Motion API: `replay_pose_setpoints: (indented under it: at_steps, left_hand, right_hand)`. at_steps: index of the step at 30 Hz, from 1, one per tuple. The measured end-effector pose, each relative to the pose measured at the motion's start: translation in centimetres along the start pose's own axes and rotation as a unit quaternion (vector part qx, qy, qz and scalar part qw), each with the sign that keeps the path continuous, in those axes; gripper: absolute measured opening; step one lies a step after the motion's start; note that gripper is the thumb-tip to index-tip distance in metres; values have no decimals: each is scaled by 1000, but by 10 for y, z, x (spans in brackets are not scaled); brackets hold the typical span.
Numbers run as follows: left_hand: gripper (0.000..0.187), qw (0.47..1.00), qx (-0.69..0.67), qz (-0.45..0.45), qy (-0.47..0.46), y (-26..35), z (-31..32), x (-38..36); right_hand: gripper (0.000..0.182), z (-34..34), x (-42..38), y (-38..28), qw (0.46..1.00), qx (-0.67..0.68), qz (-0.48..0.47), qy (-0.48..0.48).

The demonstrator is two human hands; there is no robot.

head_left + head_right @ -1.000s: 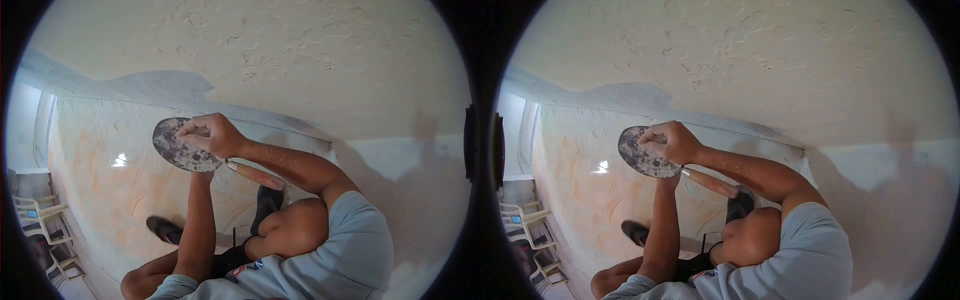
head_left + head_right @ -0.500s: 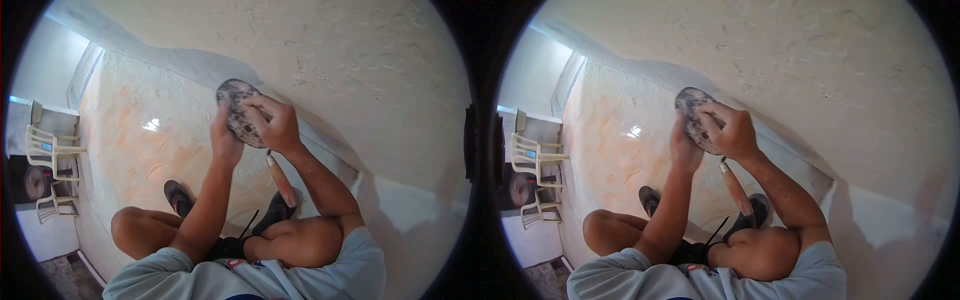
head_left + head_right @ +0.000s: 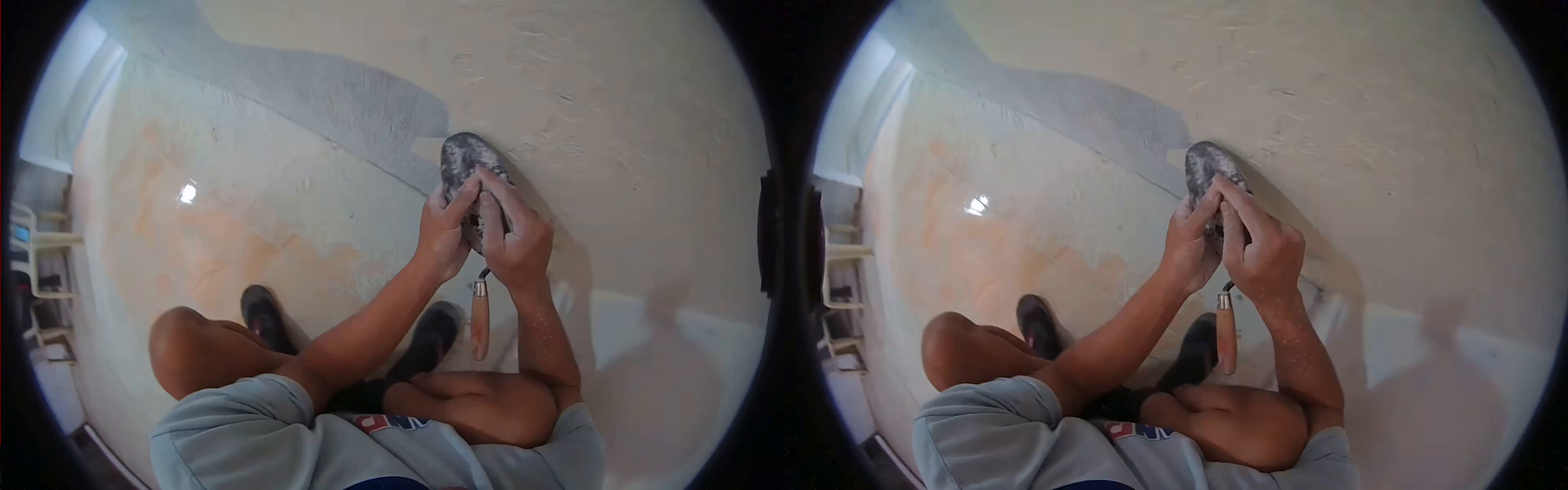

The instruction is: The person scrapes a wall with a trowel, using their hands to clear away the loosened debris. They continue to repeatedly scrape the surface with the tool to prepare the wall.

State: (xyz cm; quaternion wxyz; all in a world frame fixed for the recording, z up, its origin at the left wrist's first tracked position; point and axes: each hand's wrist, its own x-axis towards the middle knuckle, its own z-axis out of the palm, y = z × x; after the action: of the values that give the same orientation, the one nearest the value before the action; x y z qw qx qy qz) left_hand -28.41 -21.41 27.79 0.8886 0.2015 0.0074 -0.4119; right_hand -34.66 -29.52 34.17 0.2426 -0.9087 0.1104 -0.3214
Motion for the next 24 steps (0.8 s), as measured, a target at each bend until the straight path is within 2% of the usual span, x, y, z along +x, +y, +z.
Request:
replay_pose_setpoints:
  at_steps: [2,4,5,8,10,14,17,19,21,24]
  left_hand:
    - [30,999,-39,-2,4,7,9,0]
    - [33,998,-67,-3,12,11,15,-1]
    - [33,996,-89,-1,9,10,15,-2]
    - [33,998,-58,0,20,10,12,-4]
    - [33,999,0,2,35,14,16,-7]
    - [31,999,-35,5,24,16,21,-7]
    - [30,999,-37,-14,21,17,19,-5]
    - [30,999,-30,-17,25,17,16,-6]
    - [29,999,24,-43,3,20,13,-6]
    - [29,999,-15,-45,18,20,16,-6]
  right_hand:
    - [29,-7,9,-18,998,-46,-9,-28]
    - [33,-4,16,-33,997,-68,-17,40]
    - [31,-5,13,-35,997,-81,1,20]
    - [29,-4,10,-18,995,-96,-33,-21]
    - [27,-7,14,-33,995,-94,-15,-29]
    - [30,-8,16,-37,993,-111,-27,-27]
    - [31,-10,17,-43,988,-141,0,-57]
    - [31,-11,17,-45,992,-91,53,-73]
    - [31,-10,18,-44,991,-94,52,-77]
    - [31,-9,20,-44,991,-95,54,-80]
